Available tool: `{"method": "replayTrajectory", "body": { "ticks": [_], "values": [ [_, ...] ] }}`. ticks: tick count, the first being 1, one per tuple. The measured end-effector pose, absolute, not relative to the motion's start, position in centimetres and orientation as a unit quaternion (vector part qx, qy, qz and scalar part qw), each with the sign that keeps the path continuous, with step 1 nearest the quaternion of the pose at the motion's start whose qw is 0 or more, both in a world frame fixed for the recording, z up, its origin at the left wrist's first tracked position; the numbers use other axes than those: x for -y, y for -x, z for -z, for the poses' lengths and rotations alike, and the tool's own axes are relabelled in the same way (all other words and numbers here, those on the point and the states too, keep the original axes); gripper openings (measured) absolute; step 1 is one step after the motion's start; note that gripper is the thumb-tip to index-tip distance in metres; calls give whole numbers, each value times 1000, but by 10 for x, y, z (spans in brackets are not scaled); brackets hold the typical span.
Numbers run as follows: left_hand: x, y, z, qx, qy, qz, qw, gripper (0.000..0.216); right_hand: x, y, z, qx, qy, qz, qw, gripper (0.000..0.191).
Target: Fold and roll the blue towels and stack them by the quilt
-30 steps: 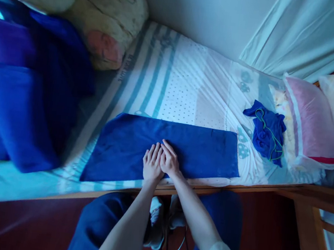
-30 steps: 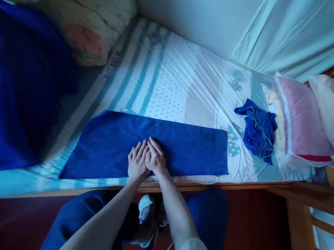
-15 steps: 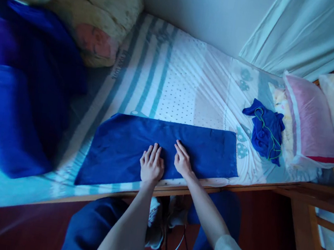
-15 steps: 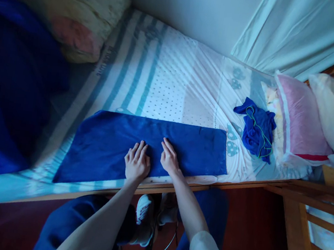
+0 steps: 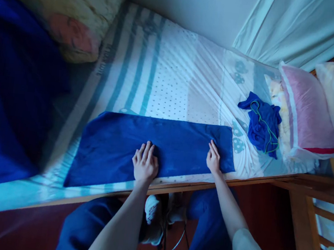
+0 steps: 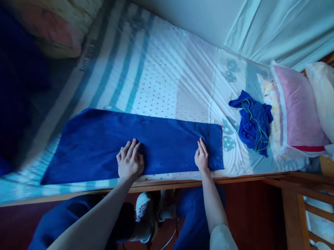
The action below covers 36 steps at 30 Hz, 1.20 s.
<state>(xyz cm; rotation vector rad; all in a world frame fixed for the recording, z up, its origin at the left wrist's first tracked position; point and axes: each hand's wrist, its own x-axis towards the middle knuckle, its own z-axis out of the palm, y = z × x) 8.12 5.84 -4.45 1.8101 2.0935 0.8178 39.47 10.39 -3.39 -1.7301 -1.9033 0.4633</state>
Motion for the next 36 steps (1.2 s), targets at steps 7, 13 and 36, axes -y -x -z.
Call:
{"method": "replayTrajectory", "body": {
  "ticks": [7, 13, 36],
  "values": [
    [-59, -82, 41, -726, -613, -276, 144, 55, -106, -466, 32, 641, 732, -84, 216, 55],
    [-59, -82, 41, -723, -614, -276, 152, 57, -111, -486, 34, 625, 755, -45, 196, 57],
    [-61, -81, 39, -713, -607, -304, 177, 57, -132, -478, 34, 602, 796, -19, 58, 63]
  ]
}}
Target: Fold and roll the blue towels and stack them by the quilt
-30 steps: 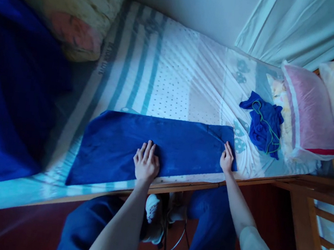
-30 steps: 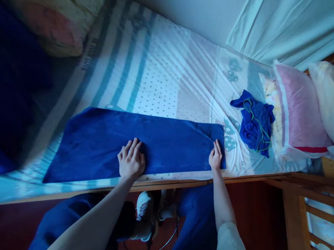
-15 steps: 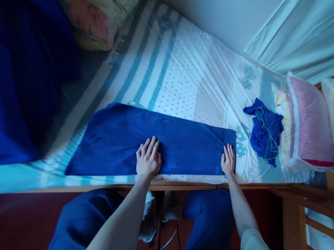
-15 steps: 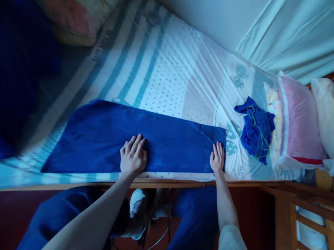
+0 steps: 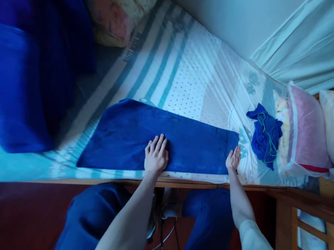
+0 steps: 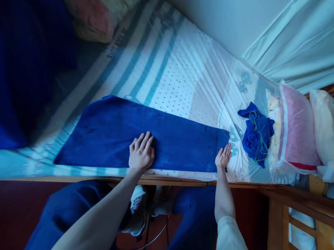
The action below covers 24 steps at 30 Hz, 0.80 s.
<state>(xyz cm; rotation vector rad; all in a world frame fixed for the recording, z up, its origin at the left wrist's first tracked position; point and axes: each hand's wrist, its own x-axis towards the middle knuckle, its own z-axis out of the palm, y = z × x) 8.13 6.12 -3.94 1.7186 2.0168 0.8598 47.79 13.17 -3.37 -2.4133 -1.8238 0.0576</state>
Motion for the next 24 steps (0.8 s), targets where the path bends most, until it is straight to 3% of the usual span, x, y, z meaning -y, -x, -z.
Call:
{"method": "replayTrajectory", "body": {
  "ticks": [8, 16, 24],
  "values": [
    [-61, -81, 38, -704, -606, -310, 203, 56, -133, -393, 2, 600, 798, 23, 59, 64],
    [-61, -79, 43, -700, -603, -310, 225, 53, -87, -178, 39, 708, 670, -162, 150, 58],
    [-62, -79, 39, -705, -582, -332, 231, 49, -83, -176, 49, 718, 665, -71, 194, 56]
  ]
}}
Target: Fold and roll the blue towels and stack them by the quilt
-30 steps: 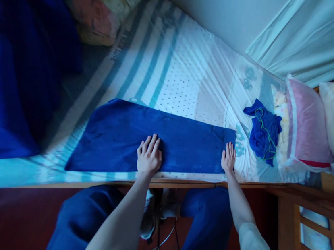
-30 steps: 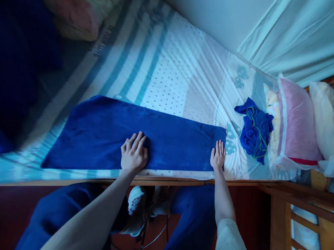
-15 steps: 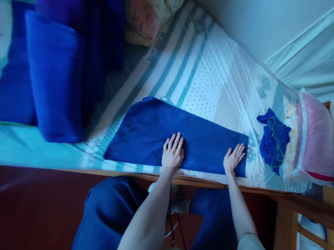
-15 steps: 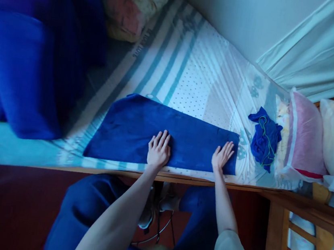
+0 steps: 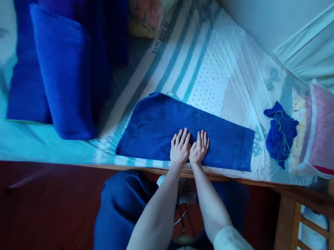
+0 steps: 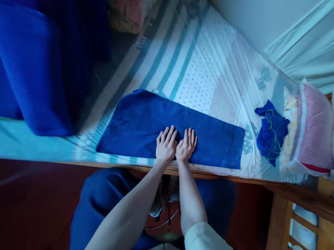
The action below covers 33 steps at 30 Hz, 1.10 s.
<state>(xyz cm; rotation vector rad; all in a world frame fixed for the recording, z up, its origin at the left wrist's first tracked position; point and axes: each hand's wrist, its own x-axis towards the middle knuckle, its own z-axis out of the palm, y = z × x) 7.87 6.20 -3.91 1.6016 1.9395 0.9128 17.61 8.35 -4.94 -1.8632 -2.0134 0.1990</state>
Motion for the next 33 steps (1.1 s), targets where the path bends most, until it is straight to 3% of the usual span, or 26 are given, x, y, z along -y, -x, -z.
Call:
{"method": "replayTrajectory", "body": {
  "ticks": [11, 22, 29, 33],
  "values": [
    [-57, -53, 37, -684, -550, -407, 254, 42, -85, -162, 49, 702, 683, -53, 194, 58],
    [-51, 82, 29, -774, -437, -440, 128, 30, -84, -160, 42, 698, 685, -80, 192, 62],
    [-56, 104, 20, -781, -487, -368, 130, 25, -83, -157, 39, 694, 691, -89, 182, 62],
    [-106, 117, -4, -731, -580, -336, 128, 32, -83, -157, 37, 690, 691, -102, 189, 61]
  ]
}}
